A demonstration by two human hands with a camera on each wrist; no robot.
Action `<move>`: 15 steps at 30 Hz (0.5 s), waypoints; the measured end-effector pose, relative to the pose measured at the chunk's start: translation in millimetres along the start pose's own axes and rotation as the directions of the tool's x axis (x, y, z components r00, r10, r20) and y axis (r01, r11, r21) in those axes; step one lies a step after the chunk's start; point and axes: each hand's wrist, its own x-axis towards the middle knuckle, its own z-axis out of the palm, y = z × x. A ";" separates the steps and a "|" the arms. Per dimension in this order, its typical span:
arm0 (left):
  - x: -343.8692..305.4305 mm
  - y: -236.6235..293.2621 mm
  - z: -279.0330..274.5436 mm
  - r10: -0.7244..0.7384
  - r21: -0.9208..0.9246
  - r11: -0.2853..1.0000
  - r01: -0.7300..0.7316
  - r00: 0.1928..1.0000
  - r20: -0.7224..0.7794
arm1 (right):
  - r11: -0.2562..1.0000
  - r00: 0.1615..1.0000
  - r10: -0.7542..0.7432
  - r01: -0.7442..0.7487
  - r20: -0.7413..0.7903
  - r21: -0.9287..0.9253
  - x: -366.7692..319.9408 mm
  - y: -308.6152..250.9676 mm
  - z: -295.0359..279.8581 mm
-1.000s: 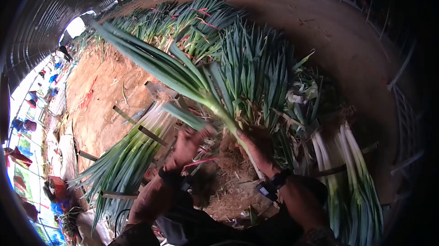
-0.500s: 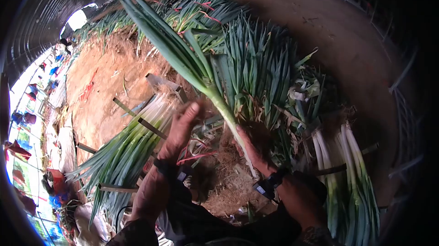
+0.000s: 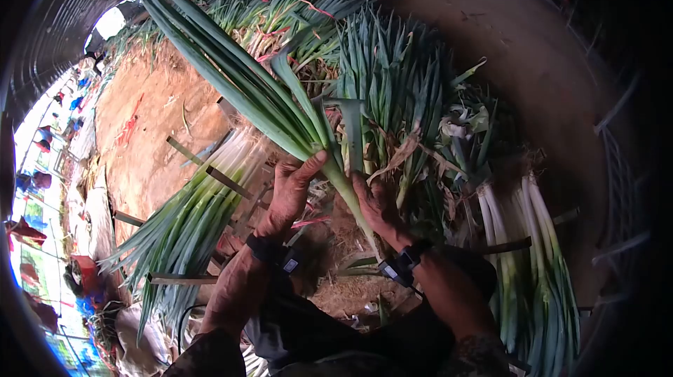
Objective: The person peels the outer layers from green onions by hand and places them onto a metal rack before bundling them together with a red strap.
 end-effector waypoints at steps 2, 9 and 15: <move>-3.1 -1.7 -1.4 0.036 0.040 0.999 -0.034 0.999 -0.038 | 0.991 1.000 -0.018 0.020 0.021 -0.131 -0.8 18.7 -0.1; 6.8 43.3 -33.7 0.252 0.039 0.967 -0.252 0.917 -0.310 | 0.392 0.948 0.160 0.194 0.275 -0.899 -83.3 106.9 -46.4; -5.7 51.8 -69.1 0.301 -0.022 0.940 -0.340 0.858 -0.416 | 0.185 0.710 0.654 0.184 0.261 -0.965 -177.5 124.1 -73.0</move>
